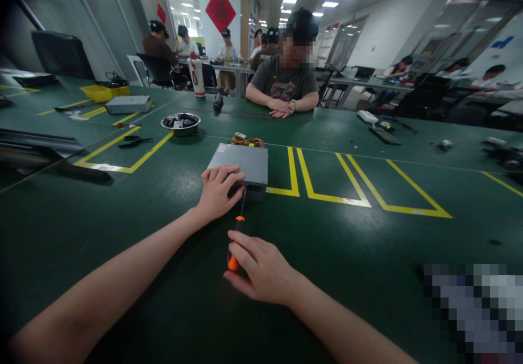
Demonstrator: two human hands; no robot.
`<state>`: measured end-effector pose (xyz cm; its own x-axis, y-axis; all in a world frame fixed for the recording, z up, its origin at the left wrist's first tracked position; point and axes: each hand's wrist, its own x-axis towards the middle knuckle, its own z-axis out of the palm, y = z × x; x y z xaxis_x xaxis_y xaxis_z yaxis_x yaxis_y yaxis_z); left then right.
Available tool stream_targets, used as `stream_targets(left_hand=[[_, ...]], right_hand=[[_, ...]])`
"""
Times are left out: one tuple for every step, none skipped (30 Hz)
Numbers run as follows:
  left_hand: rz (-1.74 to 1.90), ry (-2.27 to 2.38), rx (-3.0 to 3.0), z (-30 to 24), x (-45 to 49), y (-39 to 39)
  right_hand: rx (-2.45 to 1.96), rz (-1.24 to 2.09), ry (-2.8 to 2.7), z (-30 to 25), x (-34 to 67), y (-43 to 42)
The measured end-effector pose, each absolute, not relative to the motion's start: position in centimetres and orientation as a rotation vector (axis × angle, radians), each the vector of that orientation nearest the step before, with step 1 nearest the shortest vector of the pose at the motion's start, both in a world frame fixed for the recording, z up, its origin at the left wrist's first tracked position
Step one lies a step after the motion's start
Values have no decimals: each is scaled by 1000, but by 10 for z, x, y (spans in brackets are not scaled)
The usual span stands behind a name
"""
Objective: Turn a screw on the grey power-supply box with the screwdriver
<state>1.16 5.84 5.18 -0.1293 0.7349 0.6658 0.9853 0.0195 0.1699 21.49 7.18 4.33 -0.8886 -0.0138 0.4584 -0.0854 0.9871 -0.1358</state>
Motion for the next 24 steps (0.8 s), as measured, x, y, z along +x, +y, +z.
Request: stream_targets(left_hand=[[-866, -1914, -1752, 52, 12, 58], [-866, -1914, -1752, 52, 12, 58], [-863, -1913, -1753, 52, 12, 59], [-860, -1910, -1754, 52, 12, 59], [-858, -1907, -1754, 52, 12, 59], [-859, -1904, -1752, 51, 12, 59], [-862, -1903, -1748, 51, 12, 59], [-864, -1900, -1746, 51, 12, 59], [-865, -1899, -1747, 51, 12, 59], [-866, -1897, -1748, 50, 12, 59], [-867, -1895, -1748, 51, 12, 59], [-868, -1895, -1748, 51, 12, 59], [-869, -1896, -1748, 51, 12, 59], [-869, -1897, -1748, 51, 12, 59], [-868, -1899, -1748, 51, 12, 59], [-865, -1901, -1752, 52, 12, 59], [-863, -1902, -1754, 52, 12, 59], [-864, -1903, -1755, 52, 12, 59], [-866, -1904, -1755, 52, 12, 59], [-870, -1906, -1754, 52, 11, 59], [-873, -1906, -1754, 51, 11, 59], [-874, -1906, -1756, 51, 11, 59], [-875, -1905, -1756, 51, 11, 60], [-872, -1903, -1758, 50, 11, 60]], right_hand=[[83, 186, -2683, 45, 215, 71], [94, 155, -2695, 47, 215, 71], [102, 122, -2693, 48, 215, 70], [107, 95, -2673, 49, 214, 70], [115, 79, -2641, 49, 214, 69], [128, 73, -2602, 48, 213, 69], [143, 74, -2569, 47, 212, 69], [155, 78, -2543, 45, 212, 69], [159, 85, -2527, 44, 212, 69], [152, 95, -2524, 43, 212, 69], [136, 110, -2531, 43, 212, 69], [119, 128, -2547, 43, 212, 69], [101, 147, -2576, 44, 213, 69], [90, 161, -2610, 46, 213, 69], [91, 162, -2645, 47, 214, 69], [93, 146, -2675, 48, 214, 69], [98, 123, -2691, 49, 214, 69], [104, 98, -2690, 50, 213, 69], [109, 79, -2670, 50, 213, 69], [115, 70, -2634, 49, 213, 69], [116, 73, -2595, 48, 212, 69], [116, 86, -2558, 47, 212, 70], [112, 106, -2530, 46, 212, 70], [104, 131, -2513, 45, 212, 70]])
